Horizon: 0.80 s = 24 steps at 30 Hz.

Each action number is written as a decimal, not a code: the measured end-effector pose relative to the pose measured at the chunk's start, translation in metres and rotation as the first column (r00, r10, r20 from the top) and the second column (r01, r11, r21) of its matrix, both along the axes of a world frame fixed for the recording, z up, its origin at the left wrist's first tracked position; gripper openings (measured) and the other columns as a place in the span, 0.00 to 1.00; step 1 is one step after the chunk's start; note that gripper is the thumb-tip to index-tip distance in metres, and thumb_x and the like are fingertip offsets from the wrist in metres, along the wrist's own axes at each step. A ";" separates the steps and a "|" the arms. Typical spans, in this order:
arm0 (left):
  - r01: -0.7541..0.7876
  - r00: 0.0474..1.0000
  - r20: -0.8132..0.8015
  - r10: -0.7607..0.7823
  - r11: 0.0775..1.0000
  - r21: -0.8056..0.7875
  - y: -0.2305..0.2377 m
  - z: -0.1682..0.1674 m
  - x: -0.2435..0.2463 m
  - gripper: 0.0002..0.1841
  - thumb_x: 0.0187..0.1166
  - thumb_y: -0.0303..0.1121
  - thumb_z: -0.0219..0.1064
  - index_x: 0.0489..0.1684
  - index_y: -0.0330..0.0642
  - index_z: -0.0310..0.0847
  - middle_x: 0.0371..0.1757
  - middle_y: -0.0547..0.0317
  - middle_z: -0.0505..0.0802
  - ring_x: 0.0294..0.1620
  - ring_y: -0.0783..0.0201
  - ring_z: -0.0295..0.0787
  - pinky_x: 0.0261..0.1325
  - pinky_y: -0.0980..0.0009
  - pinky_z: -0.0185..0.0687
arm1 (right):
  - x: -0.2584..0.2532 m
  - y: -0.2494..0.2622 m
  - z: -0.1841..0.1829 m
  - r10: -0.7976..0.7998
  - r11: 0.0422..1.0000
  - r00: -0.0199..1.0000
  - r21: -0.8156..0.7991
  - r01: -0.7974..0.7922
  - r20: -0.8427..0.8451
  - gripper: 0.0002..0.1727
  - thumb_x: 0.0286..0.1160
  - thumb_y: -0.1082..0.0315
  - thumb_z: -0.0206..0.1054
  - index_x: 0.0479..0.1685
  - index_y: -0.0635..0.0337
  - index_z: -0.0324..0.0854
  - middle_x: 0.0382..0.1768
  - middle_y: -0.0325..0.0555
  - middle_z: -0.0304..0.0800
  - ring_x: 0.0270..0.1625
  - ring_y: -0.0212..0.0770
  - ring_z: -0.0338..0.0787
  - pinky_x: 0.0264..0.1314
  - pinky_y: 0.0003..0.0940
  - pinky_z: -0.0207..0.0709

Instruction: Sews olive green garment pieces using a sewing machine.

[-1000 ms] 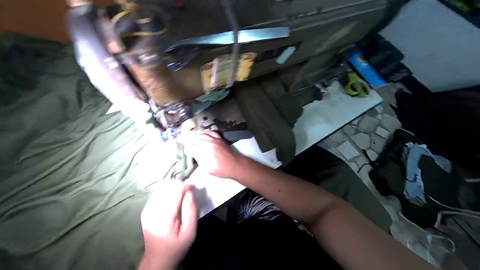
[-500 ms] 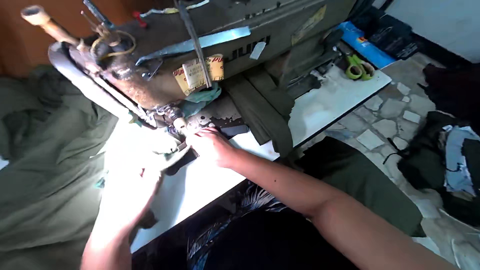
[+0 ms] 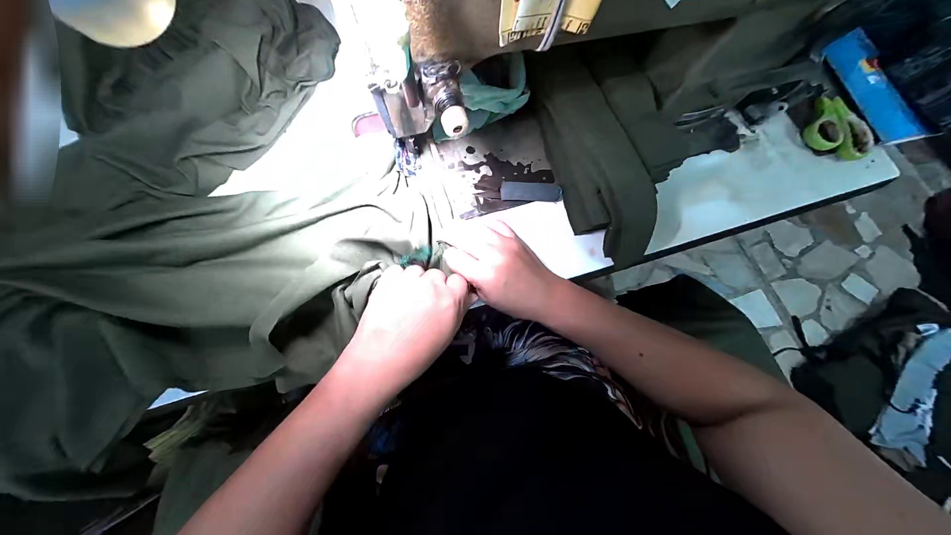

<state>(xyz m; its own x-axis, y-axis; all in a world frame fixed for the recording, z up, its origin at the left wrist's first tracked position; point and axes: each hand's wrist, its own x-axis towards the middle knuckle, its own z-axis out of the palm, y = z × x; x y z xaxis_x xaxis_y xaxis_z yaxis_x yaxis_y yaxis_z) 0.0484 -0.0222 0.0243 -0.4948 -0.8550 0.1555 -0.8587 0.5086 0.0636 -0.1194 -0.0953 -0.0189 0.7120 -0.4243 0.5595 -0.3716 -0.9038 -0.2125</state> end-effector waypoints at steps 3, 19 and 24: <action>-0.148 0.987 -0.036 0.155 0.979 0.141 0.003 0.006 0.007 0.18 0.77 0.48 0.67 0.38 0.39 0.85 0.19 0.51 0.82 0.19 0.47 0.85 0.18 0.52 0.75 | -0.001 0.002 0.000 -0.033 0.999 0.998 0.023 0.034 -0.044 0.09 0.75 0.76 0.62 0.37 0.61 0.89 0.55 0.55 0.94 0.63 0.54 0.91 0.62 0.50 0.81; 0.039 0.983 -0.180 -0.037 0.999 0.006 -0.076 -0.014 0.032 0.25 0.83 0.34 0.53 0.77 0.32 0.77 0.80 0.36 0.80 0.81 0.36 0.75 0.81 0.40 0.63 | 0.002 0.014 0.000 -0.139 0.989 0.989 0.046 0.141 -0.045 0.09 0.70 0.75 0.62 0.32 0.61 0.89 0.54 0.54 0.95 0.61 0.53 0.93 0.64 0.52 0.81; 0.009 0.994 -0.108 -0.007 1.000 0.025 -0.073 -0.023 0.042 0.30 0.84 0.40 0.46 0.84 0.38 0.72 0.84 0.38 0.76 0.82 0.33 0.72 0.79 0.37 0.64 | 0.005 0.016 0.000 -0.146 0.988 0.989 0.049 0.148 -0.033 0.09 0.70 0.75 0.62 0.31 0.60 0.89 0.55 0.54 0.95 0.62 0.52 0.93 0.64 0.49 0.81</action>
<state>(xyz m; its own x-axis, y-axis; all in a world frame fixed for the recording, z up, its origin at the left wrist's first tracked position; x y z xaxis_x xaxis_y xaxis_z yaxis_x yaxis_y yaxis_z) 0.0902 -0.0956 0.0016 -0.4833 -0.8553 0.1867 -0.8421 0.5125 0.1680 -0.1143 -0.0788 -0.0186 0.6556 -0.5533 0.5139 -0.5066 -0.8269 -0.2441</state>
